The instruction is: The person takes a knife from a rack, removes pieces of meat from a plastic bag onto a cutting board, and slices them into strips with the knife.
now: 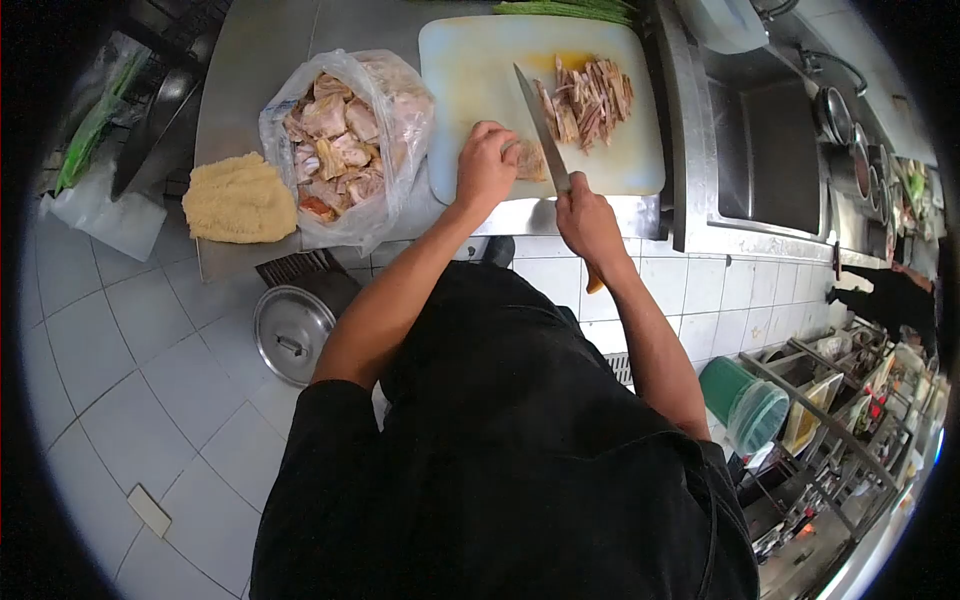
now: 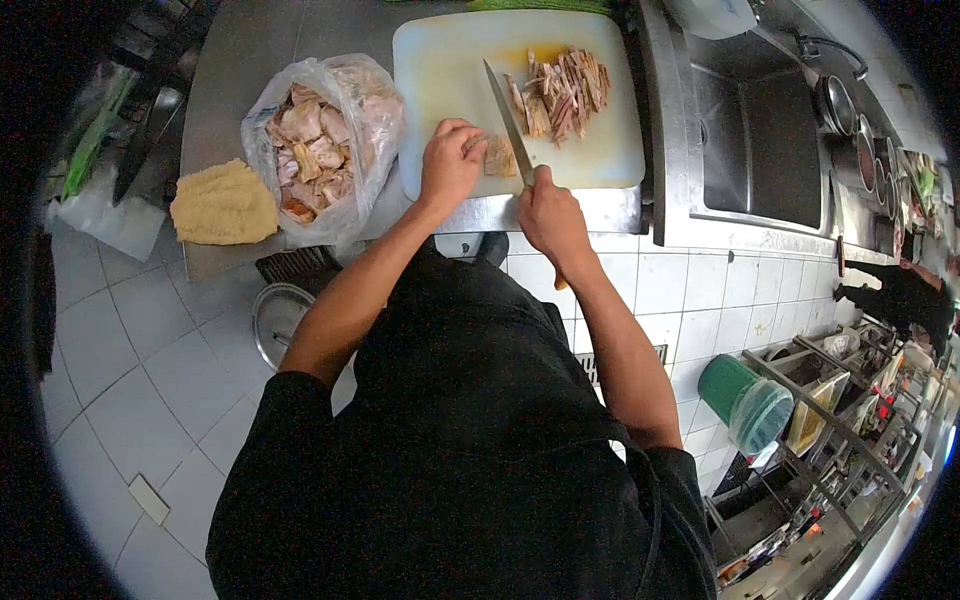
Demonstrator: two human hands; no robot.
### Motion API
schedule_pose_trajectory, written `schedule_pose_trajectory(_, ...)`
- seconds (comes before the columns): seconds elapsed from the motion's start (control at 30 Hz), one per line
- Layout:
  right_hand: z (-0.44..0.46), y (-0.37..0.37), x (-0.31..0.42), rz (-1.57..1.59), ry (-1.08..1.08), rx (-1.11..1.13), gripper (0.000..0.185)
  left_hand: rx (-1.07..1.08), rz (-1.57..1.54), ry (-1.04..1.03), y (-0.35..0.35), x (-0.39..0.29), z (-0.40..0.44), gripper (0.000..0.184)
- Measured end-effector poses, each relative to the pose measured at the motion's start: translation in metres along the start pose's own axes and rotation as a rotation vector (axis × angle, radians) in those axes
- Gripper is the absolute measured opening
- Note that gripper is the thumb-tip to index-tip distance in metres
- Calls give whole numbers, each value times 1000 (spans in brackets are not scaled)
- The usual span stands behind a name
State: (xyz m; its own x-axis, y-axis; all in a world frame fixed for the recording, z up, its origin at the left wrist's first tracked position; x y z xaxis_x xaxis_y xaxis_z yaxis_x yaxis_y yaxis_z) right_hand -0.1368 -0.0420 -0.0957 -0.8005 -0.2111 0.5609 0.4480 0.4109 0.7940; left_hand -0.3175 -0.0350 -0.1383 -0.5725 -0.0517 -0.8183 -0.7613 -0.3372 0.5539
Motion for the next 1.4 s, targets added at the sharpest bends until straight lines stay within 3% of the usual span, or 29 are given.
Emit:
schedule_pose_trajectory(0.2, 7, -10, 7, -45, -39, 31, 23, 27, -48, -335, -3, -17, -1, 15)
schedule_pose_trajectory(0.4, 7, -17, 8, -46, -67, 55, 24, 93, -60, -228, -7, -3, -5, 12)
schedule_pose_trajectory(0.6, 8, -28, 6, -26, -93, 71, 24, -42, -71, -332, -2, -10, -5, 9)
schedule_pose_trajectory(0.9, 27, -40, 3, -57, -95, 17, 22, 25, -76, -327, -5, -10, -3, 13)
schedule_pose_trajectory(1.0, 61, -37, 0, -25, 22, -24, 24, 24, -97, -316, -6, -8, -3, 14)
schedule_pose_trajectory(1.1, 76, -35, -9, 92, -125, 127, 25, 33, -75, -310, -5, -8, -3, 14)
schedule_pose_trajectory(1.4, 19, -30, 16, 0, -169, 108, 25, -13, -119, -295, -4, -4, -4, 11)
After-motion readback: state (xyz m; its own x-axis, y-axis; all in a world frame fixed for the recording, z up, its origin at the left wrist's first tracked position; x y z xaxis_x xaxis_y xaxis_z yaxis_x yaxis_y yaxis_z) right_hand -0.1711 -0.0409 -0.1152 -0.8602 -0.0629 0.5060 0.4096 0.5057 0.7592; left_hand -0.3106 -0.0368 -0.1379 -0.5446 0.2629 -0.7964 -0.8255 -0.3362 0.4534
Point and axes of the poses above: each hand's wrist, its own z-axis towards the middle knuckle, its own y-axis out of the back of the hand, x = y × z, the point moved 7 cm from there along z, towards the middle knuckle
